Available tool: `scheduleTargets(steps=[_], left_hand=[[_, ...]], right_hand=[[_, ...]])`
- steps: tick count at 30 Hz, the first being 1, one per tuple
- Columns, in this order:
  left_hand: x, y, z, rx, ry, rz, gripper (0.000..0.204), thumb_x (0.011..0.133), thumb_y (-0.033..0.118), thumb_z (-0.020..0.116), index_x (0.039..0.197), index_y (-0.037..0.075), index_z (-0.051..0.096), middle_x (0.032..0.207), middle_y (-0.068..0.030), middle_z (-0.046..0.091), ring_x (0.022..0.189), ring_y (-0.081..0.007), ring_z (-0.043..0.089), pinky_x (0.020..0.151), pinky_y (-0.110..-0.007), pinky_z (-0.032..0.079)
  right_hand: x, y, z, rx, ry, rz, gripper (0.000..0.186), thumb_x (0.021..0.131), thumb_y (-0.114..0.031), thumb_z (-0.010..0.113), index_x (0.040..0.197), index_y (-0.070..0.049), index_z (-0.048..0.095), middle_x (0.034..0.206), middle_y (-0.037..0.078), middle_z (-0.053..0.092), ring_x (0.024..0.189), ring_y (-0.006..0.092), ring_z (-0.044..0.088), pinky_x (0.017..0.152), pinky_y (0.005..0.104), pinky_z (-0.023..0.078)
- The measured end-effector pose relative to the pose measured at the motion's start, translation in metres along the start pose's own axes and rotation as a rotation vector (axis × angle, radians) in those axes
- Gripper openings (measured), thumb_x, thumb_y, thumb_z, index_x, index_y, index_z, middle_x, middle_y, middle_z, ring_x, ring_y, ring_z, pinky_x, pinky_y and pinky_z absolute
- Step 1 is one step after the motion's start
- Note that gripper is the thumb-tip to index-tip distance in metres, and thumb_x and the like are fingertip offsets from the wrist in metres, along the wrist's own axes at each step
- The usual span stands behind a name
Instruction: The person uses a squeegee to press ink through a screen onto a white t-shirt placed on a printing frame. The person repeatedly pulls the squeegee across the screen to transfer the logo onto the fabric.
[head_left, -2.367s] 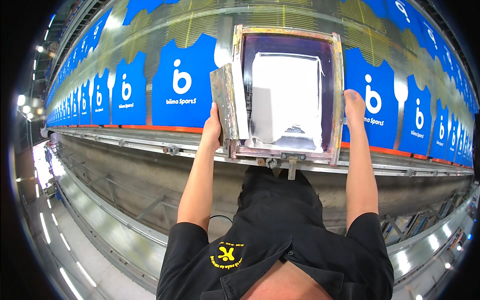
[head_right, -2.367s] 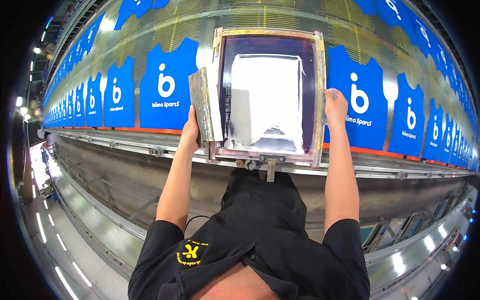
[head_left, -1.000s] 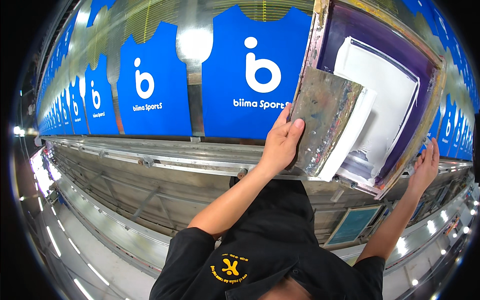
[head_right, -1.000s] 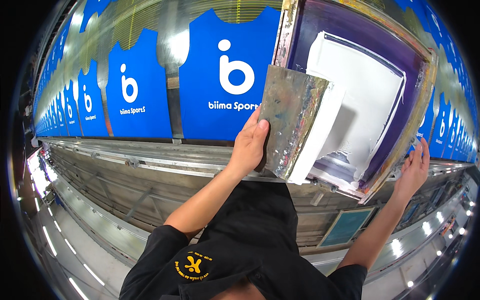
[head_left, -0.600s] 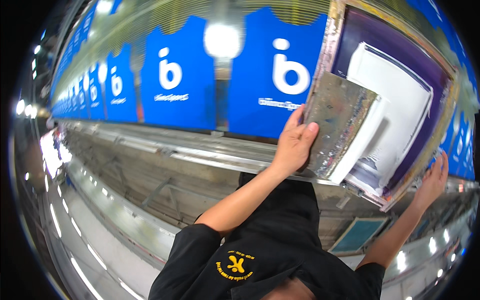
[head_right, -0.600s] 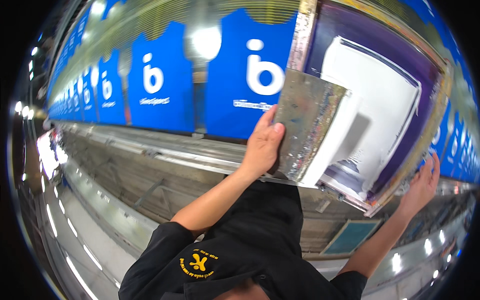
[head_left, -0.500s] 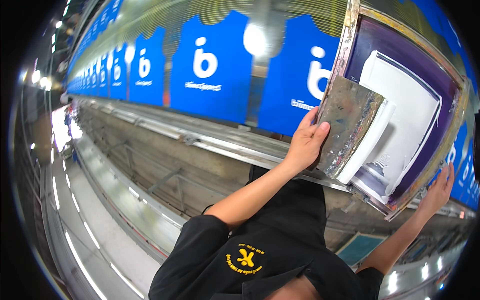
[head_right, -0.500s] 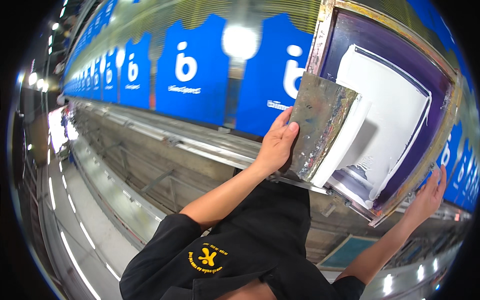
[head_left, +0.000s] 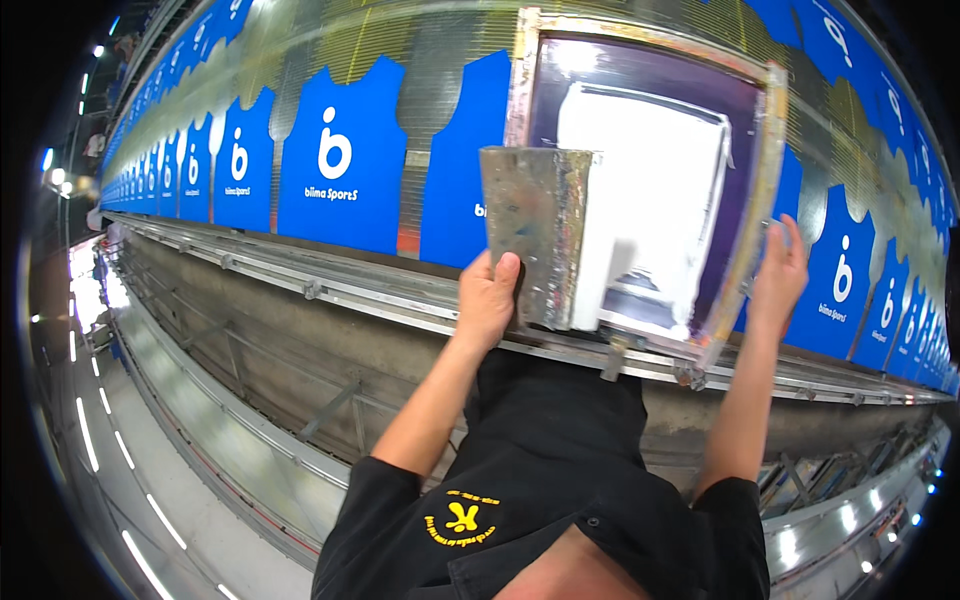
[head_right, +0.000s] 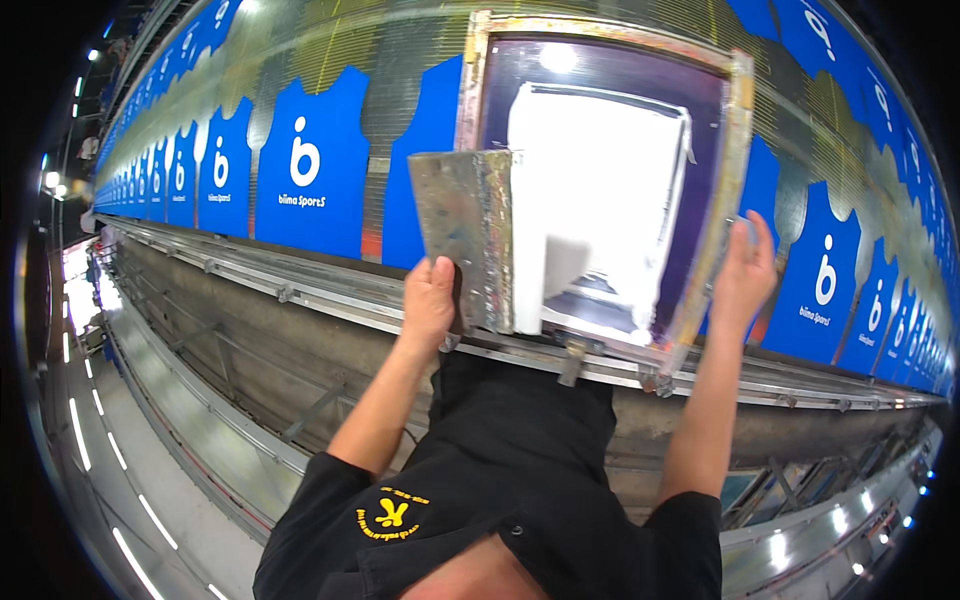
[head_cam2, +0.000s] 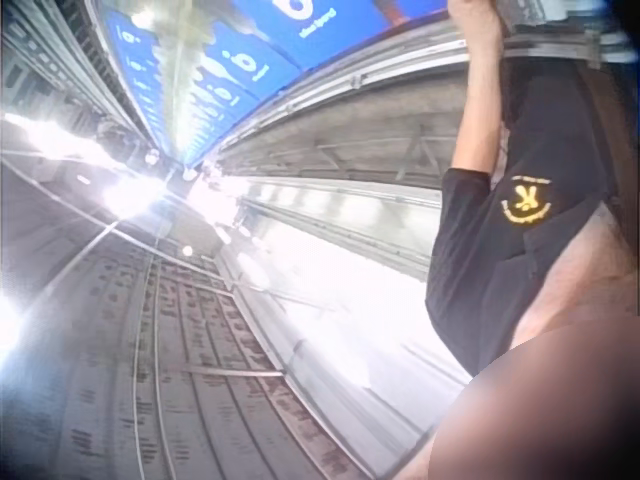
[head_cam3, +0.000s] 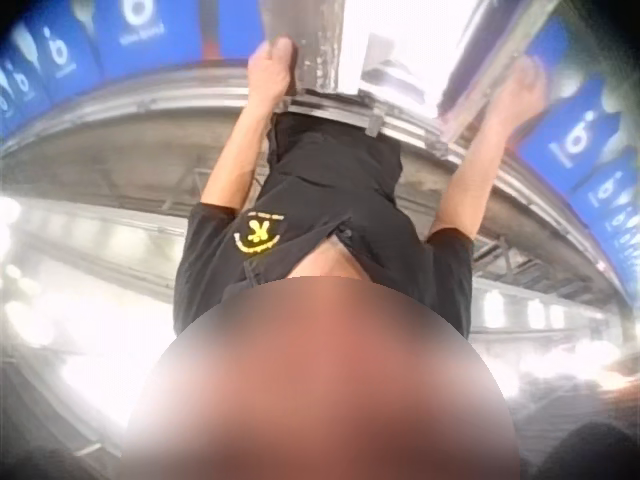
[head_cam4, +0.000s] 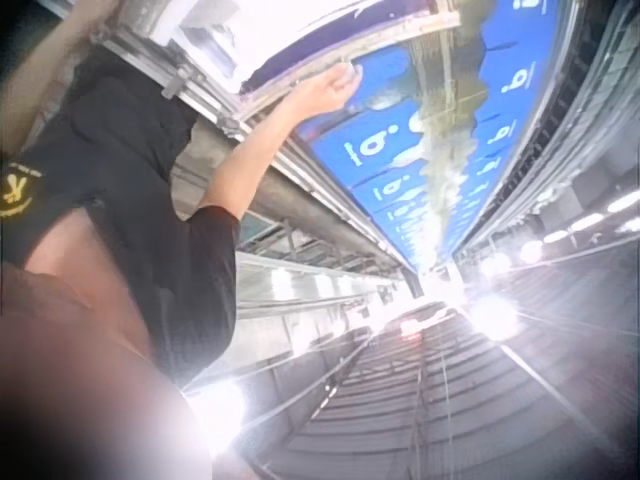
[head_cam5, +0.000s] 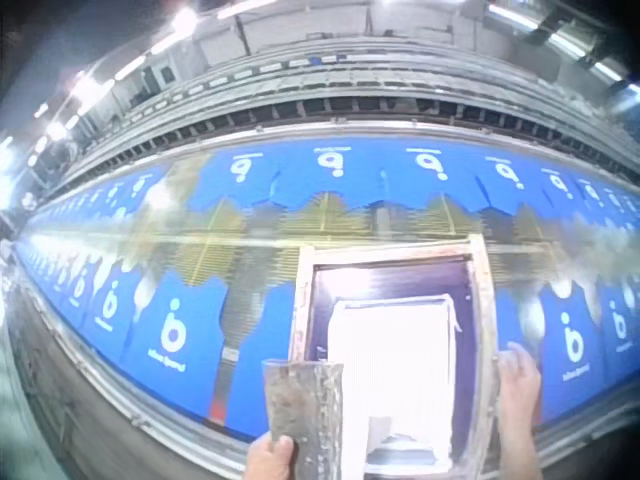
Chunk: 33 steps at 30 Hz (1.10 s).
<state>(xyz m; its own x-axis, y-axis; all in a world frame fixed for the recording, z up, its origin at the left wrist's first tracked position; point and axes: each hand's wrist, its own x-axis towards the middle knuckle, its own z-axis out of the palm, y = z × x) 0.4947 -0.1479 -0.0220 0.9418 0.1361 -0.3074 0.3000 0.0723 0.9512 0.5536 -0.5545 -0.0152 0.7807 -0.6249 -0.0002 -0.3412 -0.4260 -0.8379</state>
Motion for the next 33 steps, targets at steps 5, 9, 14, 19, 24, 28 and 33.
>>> scheduleTargets(steps=[5,9,14,19,24,28,33], left_hand=[[-0.027,0.131,0.038,0.106,-0.084,-0.072,0.045,0.095,0.023,0.091,0.13,-0.001,0.075,0.122,-0.0053,0.08,0.106,-0.0123,0.072,0.095,-0.031,0.058],[-0.031,0.178,0.066,0.291,-0.127,-0.051,0.043,0.093,0.02,0.092,0.127,-0.001,0.076,0.114,-0.0057,0.082,0.101,-0.0097,0.073,0.09,-0.03,0.059],[-0.003,0.207,0.086,0.709,-0.269,0.092,0.034,0.088,0.025,0.094,0.116,0.011,0.082,0.098,-0.0034,0.08,0.089,-0.0127,0.073,0.077,-0.031,0.057],[0.044,0.2,0.109,1.143,-0.455,0.681,0.026,0.083,0.021,0.091,0.108,0.019,0.084,0.096,-0.0017,0.081,0.089,-0.0254,0.075,0.075,-0.039,0.059],[0.115,0.214,0.143,1.254,-0.532,0.88,0.019,0.084,0.022,0.089,0.101,0.022,0.082,0.084,-0.0012,0.075,0.086,-0.0267,0.074,0.071,-0.043,0.06],[0.172,0.232,0.166,1.341,-0.541,0.835,0.021,0.089,0.031,0.086,0.109,0.023,0.082,0.089,-0.0014,0.076,0.091,-0.0286,0.074,0.075,-0.045,0.061],[0.222,0.241,0.177,1.406,-0.564,0.735,0.034,0.092,0.036,0.085,0.121,0.02,0.08,0.104,-0.0038,0.08,0.092,-0.0281,0.075,0.08,-0.042,0.06]], right_hand=[[0.007,0.014,-0.008,0.189,-0.054,0.063,0.039,0.111,-0.029,0.07,0.141,-0.003,0.071,0.116,0.006,0.066,0.101,0.0129,0.057,0.089,0.0305,0.045],[0.01,-0.012,-0.031,0.144,-0.102,0.113,0.04,0.111,-0.027,0.069,0.141,-0.002,0.07,0.134,0.013,0.073,0.119,0.0199,0.067,0.105,0.0336,0.051],[0.013,-0.003,-0.024,0.109,-0.062,0.027,0.038,0.108,-0.027,0.071,0.138,-0.003,0.069,0.132,0.013,0.074,0.12,0.0241,0.069,0.107,0.0362,0.051],[0.021,-0.018,-0.017,-0.153,-0.096,0.07,0.045,0.104,-0.037,0.075,0.142,-0.014,0.067,0.119,0.015,0.078,0.105,0.0291,0.075,0.095,0.0407,0.056],[0.017,-0.023,-0.02,-0.134,-0.066,0.149,0.047,0.1,-0.041,0.077,0.141,-0.019,0.066,0.103,0.012,0.079,0.091,0.029,0.077,0.084,0.0415,0.058],[0.014,-0.024,-0.018,-0.109,-0.049,0.216,0.043,0.101,-0.04,0.077,0.138,-0.021,0.067,0.097,0.01,0.079,0.088,0.0296,0.077,0.08,0.0422,0.058],[0.008,-0.044,-0.015,-0.146,-0.006,0.23,0.039,0.101,-0.034,0.079,0.135,-0.017,0.07,0.103,0.008,0.077,0.089,0.018,0.071,0.084,0.0359,0.058]])
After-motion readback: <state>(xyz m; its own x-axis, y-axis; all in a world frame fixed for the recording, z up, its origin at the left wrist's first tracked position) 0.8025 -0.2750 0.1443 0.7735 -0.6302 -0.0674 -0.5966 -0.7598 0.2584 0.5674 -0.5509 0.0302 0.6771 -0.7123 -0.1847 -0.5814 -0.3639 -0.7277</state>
